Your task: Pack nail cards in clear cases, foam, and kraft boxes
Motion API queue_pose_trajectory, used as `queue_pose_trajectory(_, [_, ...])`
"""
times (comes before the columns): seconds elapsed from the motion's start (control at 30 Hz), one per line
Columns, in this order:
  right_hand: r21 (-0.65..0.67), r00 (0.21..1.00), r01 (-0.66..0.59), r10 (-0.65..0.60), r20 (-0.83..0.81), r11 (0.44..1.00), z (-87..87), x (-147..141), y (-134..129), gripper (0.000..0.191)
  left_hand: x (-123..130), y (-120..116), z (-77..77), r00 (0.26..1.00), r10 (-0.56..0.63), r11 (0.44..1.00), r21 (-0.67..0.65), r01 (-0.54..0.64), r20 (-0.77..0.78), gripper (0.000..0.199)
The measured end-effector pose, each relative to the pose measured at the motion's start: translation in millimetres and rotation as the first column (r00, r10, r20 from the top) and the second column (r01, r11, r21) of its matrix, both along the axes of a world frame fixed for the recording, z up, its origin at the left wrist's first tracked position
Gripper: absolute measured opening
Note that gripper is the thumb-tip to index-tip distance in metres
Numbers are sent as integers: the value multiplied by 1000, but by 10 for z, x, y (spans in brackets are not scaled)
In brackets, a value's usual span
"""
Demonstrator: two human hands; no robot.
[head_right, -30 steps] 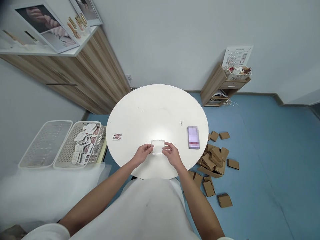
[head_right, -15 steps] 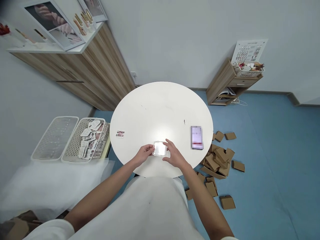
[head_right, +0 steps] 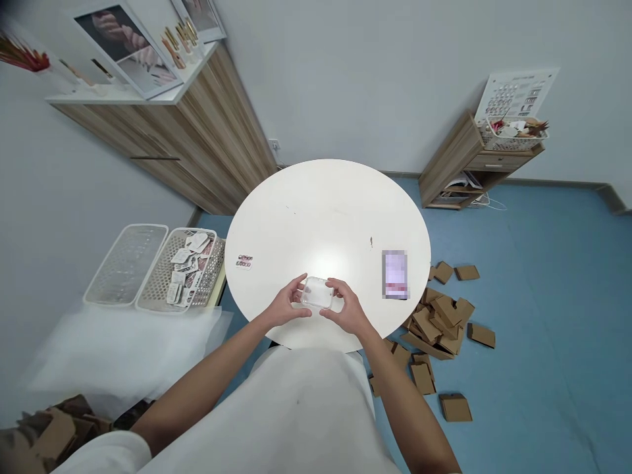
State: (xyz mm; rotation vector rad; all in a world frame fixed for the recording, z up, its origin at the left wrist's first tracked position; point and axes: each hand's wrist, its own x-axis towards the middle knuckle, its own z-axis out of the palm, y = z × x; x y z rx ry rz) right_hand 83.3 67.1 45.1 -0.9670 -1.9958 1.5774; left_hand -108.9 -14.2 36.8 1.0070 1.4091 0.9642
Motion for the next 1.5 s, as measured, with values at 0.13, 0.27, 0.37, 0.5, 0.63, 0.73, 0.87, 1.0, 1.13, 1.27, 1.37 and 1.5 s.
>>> queue_pose_trajectory(0.13, [18, 999, -30, 31, -18, 999, 30, -25, -1, 57, -17, 30, 64, 999, -36, 999, 35, 37, -21, 84])
queue_pose_trajectory(0.27, [28, 999, -34, 35, -21, 999, 32, 13, -18, 57, -32, 19, 108, 996, -55, 997, 50, 59, -71, 82])
queue_pose_trajectory(0.37, [39, 999, -35, 36, -18, 999, 34, 37, -27, 57, -35, 15, 128, 995, -74, 995, 59, 79, -74, 80])
queue_pose_trajectory(0.5, [56, 999, -29, 30, -11, 998, 41, 46, -20, 55, -31, 36, 150, 996, -82, 994, 66, 85, -45, 76])
queue_pose_trajectory(0.63, [27, 999, -24, 25, -22, 999, 21, 61, 1, 55, -13, 54, 170, 996, -93, 994, 57, 94, -13, 75])
queue_pose_trajectory(0.73, [-43, 996, -18, 15, -83, 999, -11, 68, 8, 58, 13, 49, 174, 995, -83, 996, 19, 82, 49, 77])
queue_pose_trajectory(0.87, [-202, 985, -25, -10, -173, 979, -67, 61, -18, 61, 45, 24, 154, 991, -41, 999, -23, 45, 131, 82])
queue_pose_trajectory(1.0, [-374, 975, -30, -55, -215, 927, -148, 56, -66, 62, 56, -3, 113, 985, -10, 999, -50, 19, 173, 81])
queue_pose_trajectory(1.13, [-452, 976, -30, -72, -207, 892, -197, 62, -93, 63, 61, -25, 69, 983, -2, 998, -62, 14, 186, 82])
queue_pose_trajectory(1.27, [-454, 977, -32, -67, -200, 890, -176, 63, -87, 62, 73, -32, 62, 983, 2, 998, -63, 10, 186, 80])
queue_pose_trajectory(1.37, [-428, 979, -33, -57, -197, 903, -154, 48, -73, 61, 74, -18, 89, 984, 9, 999, -53, 0, 179, 77])
queue_pose_trajectory(1.5, [-416, 983, -30, -49, -177, 909, -142, 18, -68, 64, 67, 8, 126, 980, 30, 999, -44, -22, 198, 73])
